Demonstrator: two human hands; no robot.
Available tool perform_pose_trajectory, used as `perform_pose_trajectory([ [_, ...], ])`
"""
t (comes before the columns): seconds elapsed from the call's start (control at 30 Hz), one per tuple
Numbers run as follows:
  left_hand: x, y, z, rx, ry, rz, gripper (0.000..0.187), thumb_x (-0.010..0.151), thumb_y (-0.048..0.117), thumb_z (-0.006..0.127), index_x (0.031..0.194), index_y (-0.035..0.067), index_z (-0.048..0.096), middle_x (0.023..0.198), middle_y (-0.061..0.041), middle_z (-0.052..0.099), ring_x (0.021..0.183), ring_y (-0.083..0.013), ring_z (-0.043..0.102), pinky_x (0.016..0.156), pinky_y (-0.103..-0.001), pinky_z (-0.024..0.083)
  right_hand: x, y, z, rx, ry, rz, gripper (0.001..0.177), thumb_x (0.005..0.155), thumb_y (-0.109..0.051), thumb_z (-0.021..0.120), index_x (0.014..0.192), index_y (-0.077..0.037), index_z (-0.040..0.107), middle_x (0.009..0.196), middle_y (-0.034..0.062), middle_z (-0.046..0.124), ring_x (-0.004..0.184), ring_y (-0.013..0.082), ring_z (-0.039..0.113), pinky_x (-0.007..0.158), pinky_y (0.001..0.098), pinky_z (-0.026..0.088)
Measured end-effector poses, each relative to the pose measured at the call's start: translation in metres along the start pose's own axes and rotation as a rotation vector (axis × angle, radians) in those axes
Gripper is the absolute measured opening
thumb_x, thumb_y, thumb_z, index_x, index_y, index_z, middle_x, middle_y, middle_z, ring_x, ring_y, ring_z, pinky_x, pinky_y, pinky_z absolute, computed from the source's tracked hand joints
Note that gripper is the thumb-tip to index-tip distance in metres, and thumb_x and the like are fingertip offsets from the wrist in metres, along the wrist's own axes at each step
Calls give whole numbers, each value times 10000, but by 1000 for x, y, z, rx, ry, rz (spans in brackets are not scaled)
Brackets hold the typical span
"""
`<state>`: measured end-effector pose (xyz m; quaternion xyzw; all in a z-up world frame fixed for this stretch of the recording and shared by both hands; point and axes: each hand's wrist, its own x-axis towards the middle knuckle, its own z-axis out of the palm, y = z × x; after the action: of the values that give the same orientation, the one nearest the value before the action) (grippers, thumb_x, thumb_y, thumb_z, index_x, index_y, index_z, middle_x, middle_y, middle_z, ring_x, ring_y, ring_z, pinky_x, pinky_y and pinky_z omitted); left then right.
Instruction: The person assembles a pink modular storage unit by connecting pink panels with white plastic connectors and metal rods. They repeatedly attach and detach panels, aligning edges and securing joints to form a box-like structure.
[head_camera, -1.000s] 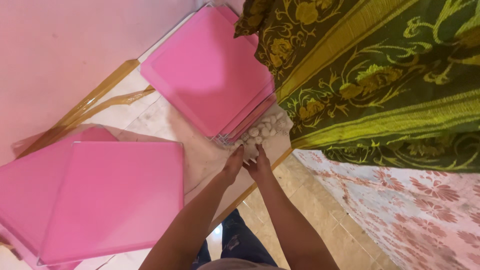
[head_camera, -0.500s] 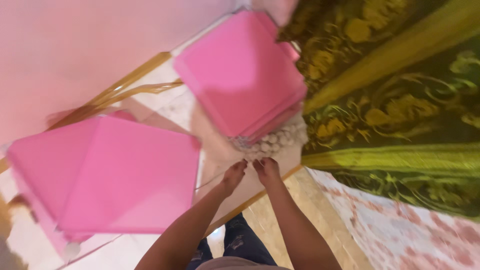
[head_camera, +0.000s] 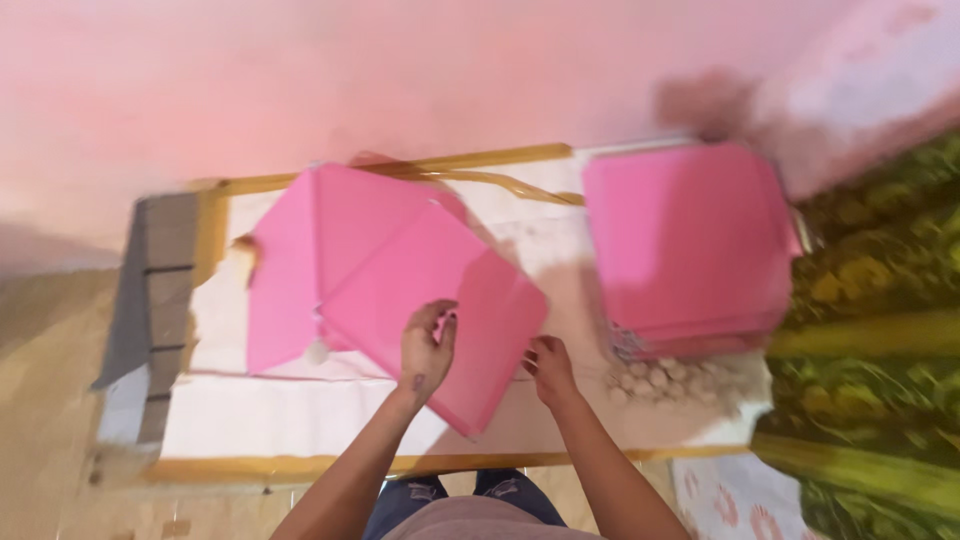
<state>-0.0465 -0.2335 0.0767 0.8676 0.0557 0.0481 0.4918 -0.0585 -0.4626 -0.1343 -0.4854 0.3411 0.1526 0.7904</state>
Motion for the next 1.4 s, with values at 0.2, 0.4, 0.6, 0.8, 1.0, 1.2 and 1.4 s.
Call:
perform_pose_trajectory([
  [0.2,-22,-61,-95,-1,499,-180,310,928,49,626,1237,50,630,1266,-118,615,1120,-271,550,913,-373,485,-71,-19,159,-886,-475,-386,520,883,-243,777,1294,-82,503,1293,143,540,1130,260,594,855,370,584],
  [0.4,-35,-214,-113,-681,585,-814,438,991,184,594,1375,31,449,1369,-154,504,1215,-276,523,1039,-391,431,-142,-4,228,-1425,-581,-860,893,710,-216,892,1436,-47,399,1472,269,330,1339,467,368,1044,545,450],
  [0.6,-11,-273,-100,-1443,289,-1039,452,1077,412,454,1339,44,460,1298,-140,545,1146,-296,573,1031,-454,454,-140,18,230,-1716,-450,-822,890,787,-119,755,1548,-65,298,1553,275,280,1410,467,351,948,520,548],
  [0.8,10,-254,-90,-1554,255,-916,289,1092,285,415,1265,80,523,1218,-97,601,1067,-246,628,969,-429,551,-130,20,222,-1909,-207,-862,745,892,-50,629,1553,-90,287,1567,179,324,1414,410,381,901,573,548],
  [1.0,30,-232,-120,-1607,351,-775,221,1100,205,432,1246,64,520,1177,-110,618,1033,-250,656,902,-437,592,-125,16,210,-1858,12,-770,720,876,7,546,1543,-125,310,1556,170,344,1421,379,375,969,651,479],
  [1.2,44,-191,-164,-1569,402,-684,183,1073,179,449,1232,99,491,1182,-105,632,1027,-254,696,887,-437,618,-115,17,192,-1739,-67,-781,593,947,-28,545,1503,-100,353,1538,179,371,1419,392,379,1002,629,465],
  [1.4,26,-140,-192,-1431,472,-593,303,1053,135,508,1324,202,390,1241,-57,572,1052,-232,651,869,-414,595,-102,15,197,-1750,-176,-630,617,929,-111,587,1493,-105,338,1539,195,361,1414,407,375,969,569,513],
])
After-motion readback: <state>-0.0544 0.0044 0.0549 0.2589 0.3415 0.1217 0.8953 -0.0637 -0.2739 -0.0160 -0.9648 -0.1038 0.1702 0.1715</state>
